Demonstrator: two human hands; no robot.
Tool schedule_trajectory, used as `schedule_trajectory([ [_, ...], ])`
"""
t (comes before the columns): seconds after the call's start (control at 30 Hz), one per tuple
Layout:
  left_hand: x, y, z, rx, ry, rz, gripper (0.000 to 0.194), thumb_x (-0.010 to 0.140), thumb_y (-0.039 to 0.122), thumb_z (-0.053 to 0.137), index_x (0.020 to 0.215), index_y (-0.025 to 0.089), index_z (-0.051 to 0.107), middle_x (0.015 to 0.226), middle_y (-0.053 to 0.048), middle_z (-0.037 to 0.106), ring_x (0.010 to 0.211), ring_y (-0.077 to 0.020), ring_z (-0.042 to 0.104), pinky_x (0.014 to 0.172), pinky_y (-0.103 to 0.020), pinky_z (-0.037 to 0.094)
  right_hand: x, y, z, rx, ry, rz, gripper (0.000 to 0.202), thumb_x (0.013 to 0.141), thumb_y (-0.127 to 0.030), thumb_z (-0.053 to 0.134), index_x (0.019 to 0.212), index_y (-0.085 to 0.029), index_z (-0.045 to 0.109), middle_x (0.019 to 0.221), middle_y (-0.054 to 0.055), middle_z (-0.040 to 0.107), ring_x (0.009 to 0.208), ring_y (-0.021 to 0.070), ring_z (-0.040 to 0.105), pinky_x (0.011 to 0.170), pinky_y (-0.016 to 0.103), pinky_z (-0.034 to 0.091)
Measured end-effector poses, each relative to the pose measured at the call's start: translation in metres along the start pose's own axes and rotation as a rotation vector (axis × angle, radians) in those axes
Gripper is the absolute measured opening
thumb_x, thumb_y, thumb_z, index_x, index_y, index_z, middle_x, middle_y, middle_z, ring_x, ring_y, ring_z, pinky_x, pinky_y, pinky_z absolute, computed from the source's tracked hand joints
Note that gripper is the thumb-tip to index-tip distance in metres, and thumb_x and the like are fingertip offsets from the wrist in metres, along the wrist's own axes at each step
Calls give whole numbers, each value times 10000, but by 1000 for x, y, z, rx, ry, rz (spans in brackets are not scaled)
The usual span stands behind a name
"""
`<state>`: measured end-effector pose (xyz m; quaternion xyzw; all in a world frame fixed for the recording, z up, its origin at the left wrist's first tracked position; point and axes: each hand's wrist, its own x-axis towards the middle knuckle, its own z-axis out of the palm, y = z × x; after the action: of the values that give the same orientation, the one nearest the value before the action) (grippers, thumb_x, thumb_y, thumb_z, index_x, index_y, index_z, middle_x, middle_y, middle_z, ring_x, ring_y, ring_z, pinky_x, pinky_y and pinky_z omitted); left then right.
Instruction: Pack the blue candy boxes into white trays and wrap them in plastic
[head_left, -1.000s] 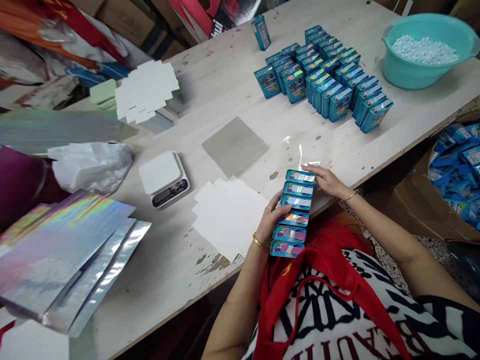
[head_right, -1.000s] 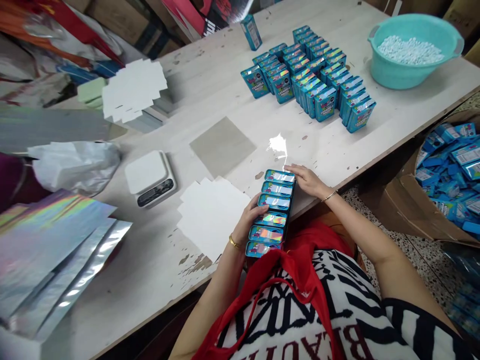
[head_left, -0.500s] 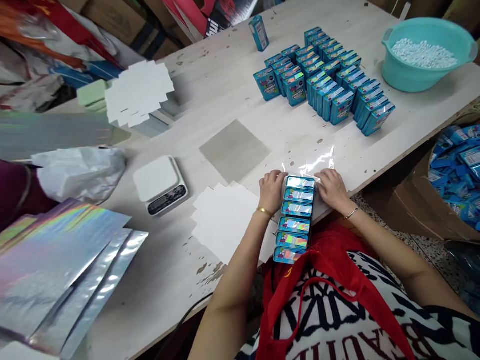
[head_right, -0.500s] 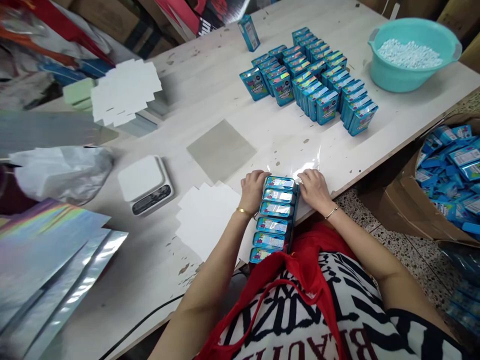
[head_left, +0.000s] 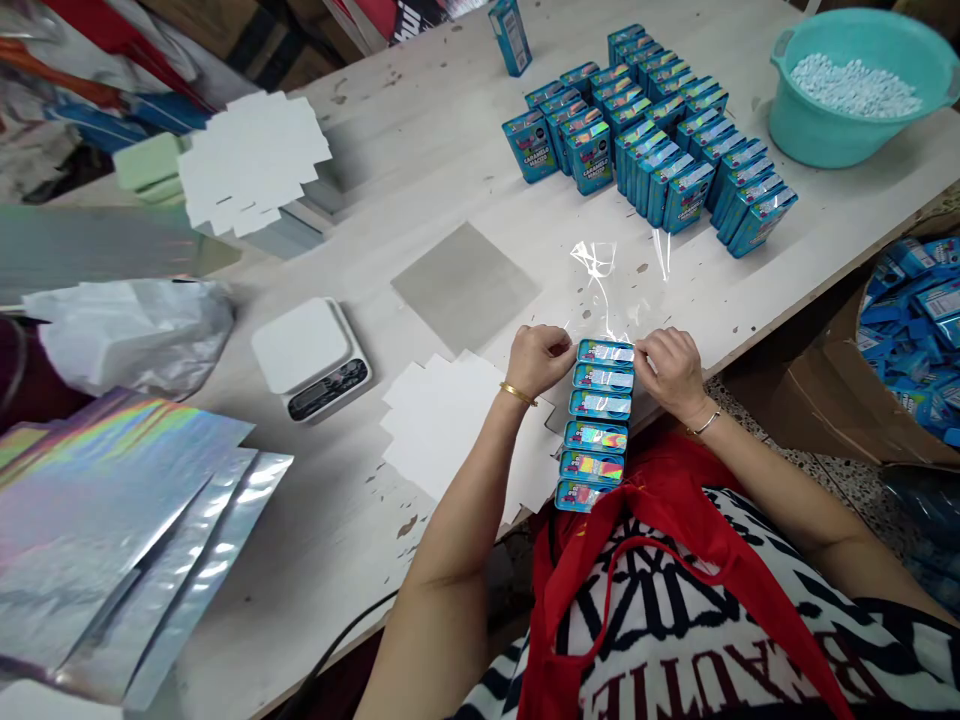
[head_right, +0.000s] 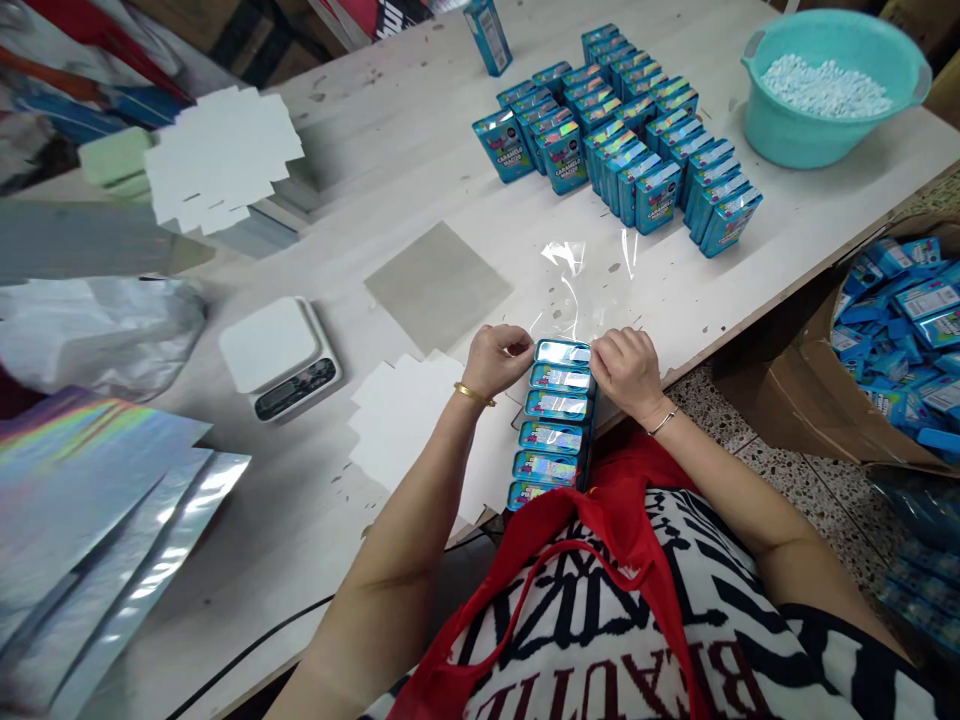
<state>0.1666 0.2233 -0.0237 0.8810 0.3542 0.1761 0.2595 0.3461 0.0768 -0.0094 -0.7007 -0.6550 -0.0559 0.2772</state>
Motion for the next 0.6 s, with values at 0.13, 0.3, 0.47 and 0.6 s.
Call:
schedule_trajectory([
  [0.13,0,3,-5,-143,-69,-104,232,757,275,532,539,196,512,503,18,498,513,-120,429,586,-286,326,-2,-6,-5,-32,-69,-93,292,977,-221,386,805,-199,621,759,64,592,746,213,437,704,353,295],
  [0.3,-18,12,3,25,184,-53,344,823,325,518,515,199,430,522,0,487,581,-145,439,693,-332,328,-3,-13,-8,-52,-105,-130,300,978,-223,394,796,-195,630,769,66,600,742,209,429,699,351,296],
  [0.47,-28,15,12,-199,215,-243,454,924,419,427,534,211,323,505,26,334,532,-131,344,586,-296,283,3,-18,-5,-53,-123,-114,299,975,-205,394,784,-197,624,746,54,592,745,201,442,701,334,300],
  [0.6,-36,11,8,69,263,-119,438,931,365,433,538,212,317,534,1,400,579,-155,377,664,-339,284,4,-17,-3,-9,-143,-115,304,981,-230,386,783,-198,614,748,54,590,741,202,438,699,341,299],
])
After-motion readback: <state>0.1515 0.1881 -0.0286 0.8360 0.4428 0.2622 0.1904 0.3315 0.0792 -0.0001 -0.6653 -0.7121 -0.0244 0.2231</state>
